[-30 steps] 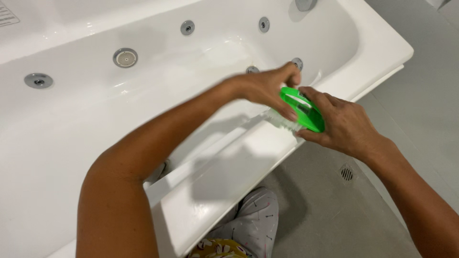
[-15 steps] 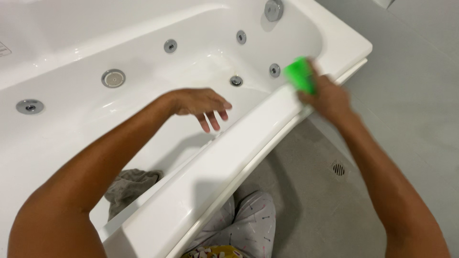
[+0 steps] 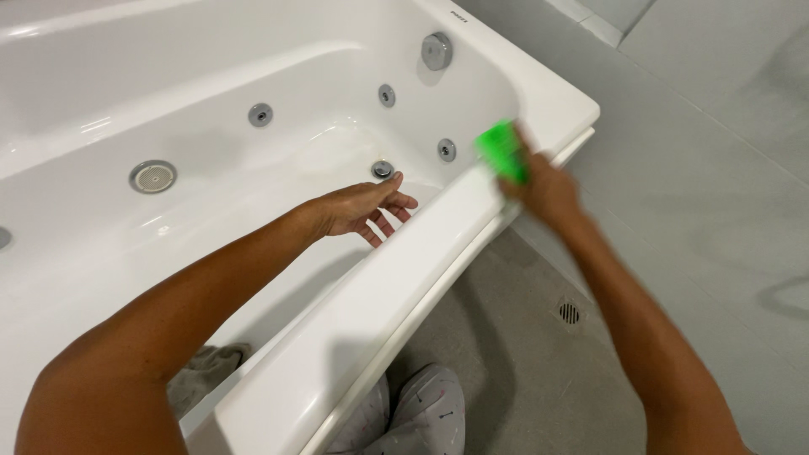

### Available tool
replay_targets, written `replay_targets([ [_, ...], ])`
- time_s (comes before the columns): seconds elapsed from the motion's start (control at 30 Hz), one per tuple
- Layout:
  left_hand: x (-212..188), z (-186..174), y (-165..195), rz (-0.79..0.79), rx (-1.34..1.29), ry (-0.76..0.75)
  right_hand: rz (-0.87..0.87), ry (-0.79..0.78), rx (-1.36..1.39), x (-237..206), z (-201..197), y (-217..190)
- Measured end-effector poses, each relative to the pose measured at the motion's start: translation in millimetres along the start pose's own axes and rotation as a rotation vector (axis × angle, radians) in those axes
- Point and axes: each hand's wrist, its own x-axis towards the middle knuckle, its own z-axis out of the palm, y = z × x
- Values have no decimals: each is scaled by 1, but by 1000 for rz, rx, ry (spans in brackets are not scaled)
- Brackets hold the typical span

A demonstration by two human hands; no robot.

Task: The person cleans a bathroom sink and faucet with a cloth, then moves to a jacuzzi tub and scrubs its interior with a green brush and cloth. The person wipes the sink, faucet, and tub surfaces thoroughly.

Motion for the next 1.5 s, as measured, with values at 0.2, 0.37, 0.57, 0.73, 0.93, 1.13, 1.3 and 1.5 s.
replay_targets([
  [0.2,54,9,10,43,-114,20,-7,9,-178,53,-17,29],
  [0.37,105,31,27,75,-385,101,-277,-151,-48,26,23,6],
  [0.57,107,54,19,138,-159,143,24,191,-98,149,-35,109],
  [0.73,97,57,20,147,-59,167,-69,208,-133,115,4,106],
  [0.93,91,57,18,212,81,185,-271,333,160,68,17,103],
  [1.13,105,52,16,208,-165,150,-489,573,-45,14,66,75],
  [1.3,114,46,13,258,-164,151,-945,489,224,-71,162,89],
  [1.5,98,50,25,221,146,253,-878,610,157,-103,185,91],
])
